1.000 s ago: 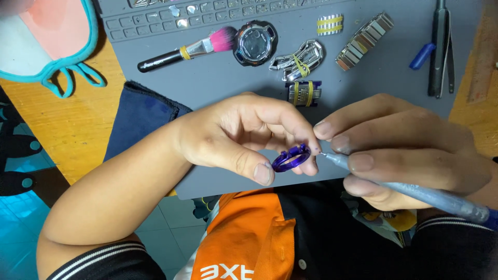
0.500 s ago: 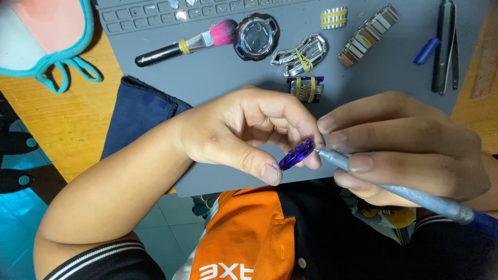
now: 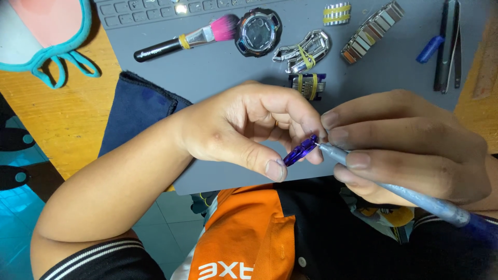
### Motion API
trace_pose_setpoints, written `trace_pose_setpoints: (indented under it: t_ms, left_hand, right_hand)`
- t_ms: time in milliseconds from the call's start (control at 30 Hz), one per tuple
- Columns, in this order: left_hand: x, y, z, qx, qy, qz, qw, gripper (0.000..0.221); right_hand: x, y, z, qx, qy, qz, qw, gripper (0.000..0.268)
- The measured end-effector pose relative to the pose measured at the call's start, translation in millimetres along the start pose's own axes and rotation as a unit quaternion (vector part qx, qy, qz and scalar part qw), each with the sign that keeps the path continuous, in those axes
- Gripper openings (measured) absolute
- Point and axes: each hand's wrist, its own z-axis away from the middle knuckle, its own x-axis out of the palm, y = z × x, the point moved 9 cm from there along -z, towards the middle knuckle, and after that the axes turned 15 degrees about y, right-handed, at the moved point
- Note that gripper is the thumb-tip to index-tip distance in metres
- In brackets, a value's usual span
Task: Marking a watch bezel with a blue pen on a workbench.
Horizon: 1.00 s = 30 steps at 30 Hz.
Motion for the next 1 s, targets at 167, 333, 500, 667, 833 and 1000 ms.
trace_pose_setpoints:
  t_ms: [167, 333, 500, 667, 833, 1000]
  left_hand:
    - [0.5, 0.8, -0.5, 0.001, -0.003, -0.002, 1.000, 0.034]
    - [0.7, 1.3, -0.7, 0.005, -0.001, -0.007, 1.000, 0.034]
    - [-2.2, 2.8, -1.6, 0.028, 0.025, -0.024, 0.999, 0.034]
    - [-5.0, 4.1, -1.4, 0.055, 0.049, -0.035, 0.997, 0.035]
    - [-5.9, 17.1, -0.1, 0.151, 0.119, -0.114, 0.975, 0.040]
    - [-2.2, 33.5, 3.2, 0.241, 0.165, -0.281, 0.914, 0.037]
  right_hand:
    - [0.3, 0.1, 2.0, -0.013, 0.002, -0.009, 1.000, 0.025]
    - [1.1, -0.8, 2.8, -0.019, -0.003, -0.004, 1.000, 0.025]
    - [1.9, 4.1, 9.6, -0.033, -0.028, -0.010, 0.999, 0.034]
    - [-3.1, 9.5, 14.0, 0.004, -0.006, -0.044, 0.999, 0.027]
    - [-5.6, 10.4, 13.2, 0.025, 0.004, -0.048, 0.998, 0.027]
    - [-6.4, -1.6, 10.4, -0.060, 0.049, -0.029, 0.997, 0.025]
